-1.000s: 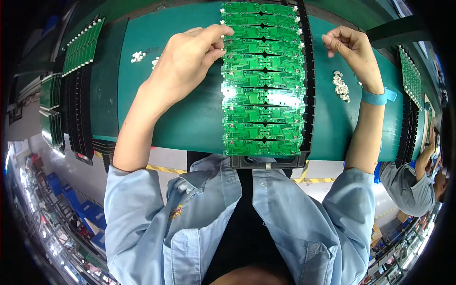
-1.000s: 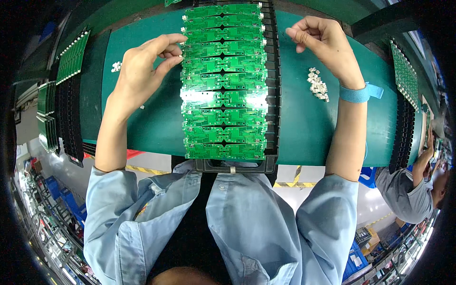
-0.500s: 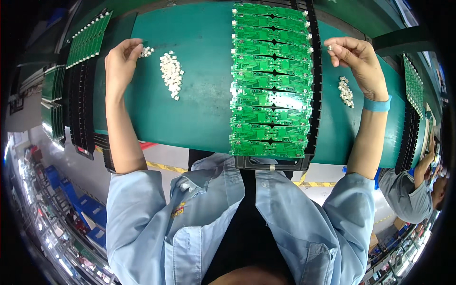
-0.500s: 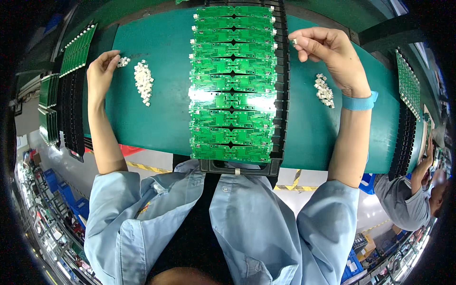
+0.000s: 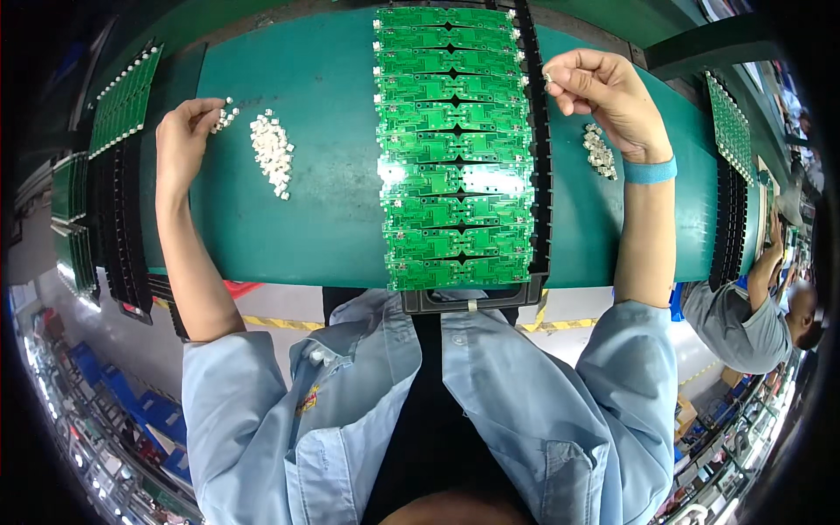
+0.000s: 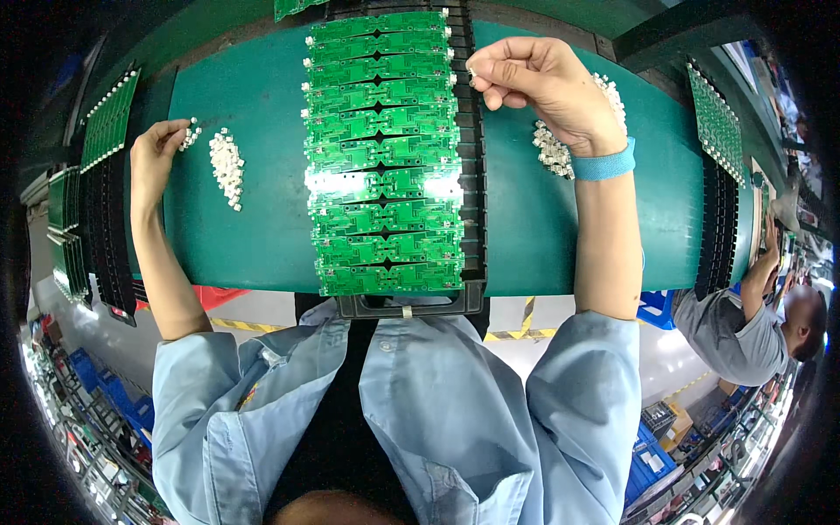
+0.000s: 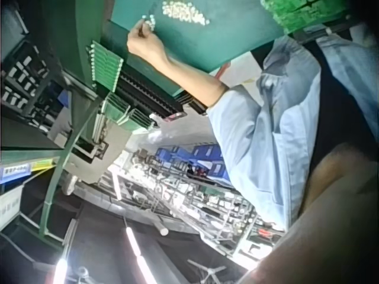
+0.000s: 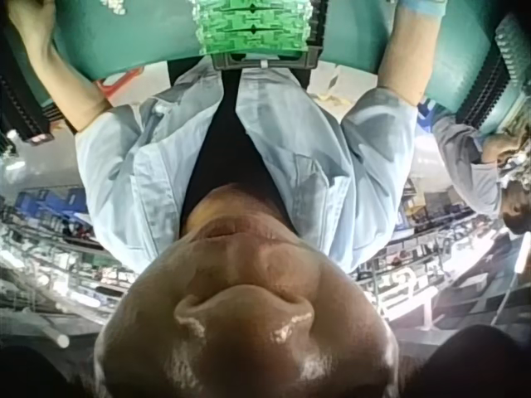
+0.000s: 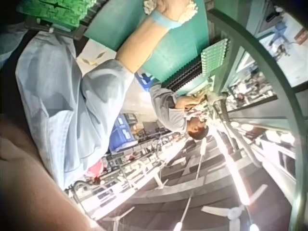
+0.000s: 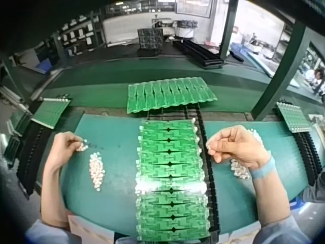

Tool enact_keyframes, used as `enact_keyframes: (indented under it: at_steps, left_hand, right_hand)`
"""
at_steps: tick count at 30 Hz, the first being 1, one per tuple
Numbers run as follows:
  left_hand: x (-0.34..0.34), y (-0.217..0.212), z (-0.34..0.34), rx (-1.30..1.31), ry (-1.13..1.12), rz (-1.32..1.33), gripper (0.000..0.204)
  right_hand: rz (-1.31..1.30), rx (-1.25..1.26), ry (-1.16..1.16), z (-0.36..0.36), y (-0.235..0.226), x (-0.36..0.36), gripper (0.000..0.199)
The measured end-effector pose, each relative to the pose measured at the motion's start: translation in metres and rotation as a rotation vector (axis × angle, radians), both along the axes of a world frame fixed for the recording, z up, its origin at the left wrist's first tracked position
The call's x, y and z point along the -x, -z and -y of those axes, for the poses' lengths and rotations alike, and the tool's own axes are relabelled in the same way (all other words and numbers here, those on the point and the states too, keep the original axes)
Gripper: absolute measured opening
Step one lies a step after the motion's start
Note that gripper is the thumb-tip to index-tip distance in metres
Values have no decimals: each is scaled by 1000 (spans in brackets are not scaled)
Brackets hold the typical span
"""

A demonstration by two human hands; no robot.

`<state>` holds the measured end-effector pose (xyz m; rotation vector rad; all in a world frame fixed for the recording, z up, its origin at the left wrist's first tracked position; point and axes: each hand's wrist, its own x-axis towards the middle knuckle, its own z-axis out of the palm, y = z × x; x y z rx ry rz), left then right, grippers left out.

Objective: The person places a circuit board panel into a tray, inserts small components into the board by hand, and sets the panel aside before loading another circuit board panel into the tray.

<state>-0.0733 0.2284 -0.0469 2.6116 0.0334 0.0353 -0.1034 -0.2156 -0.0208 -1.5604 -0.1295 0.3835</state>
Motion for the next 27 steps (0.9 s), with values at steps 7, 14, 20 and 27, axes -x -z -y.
enact_keyframes:
  at_steps: [7, 14, 20, 27]
  left_hand:
    - [-5, -2, -8, 62, 84, -9, 16]
    - [-8, -7, -11, 27, 99, -66, 17]
    - [-9, -7, -13, 31, 98, -87, 17]
    - [-6, -9, -7, -28, 129, 22, 17]
  right_hand:
    - [2, 127, -11, -12, -1, 7, 11]
    - [10, 200, -29, -21, -2, 11, 6]
    - [44, 229, -19, -23, -2, 13, 6]
    - [85, 346, 16, -27, -5, 14, 4]
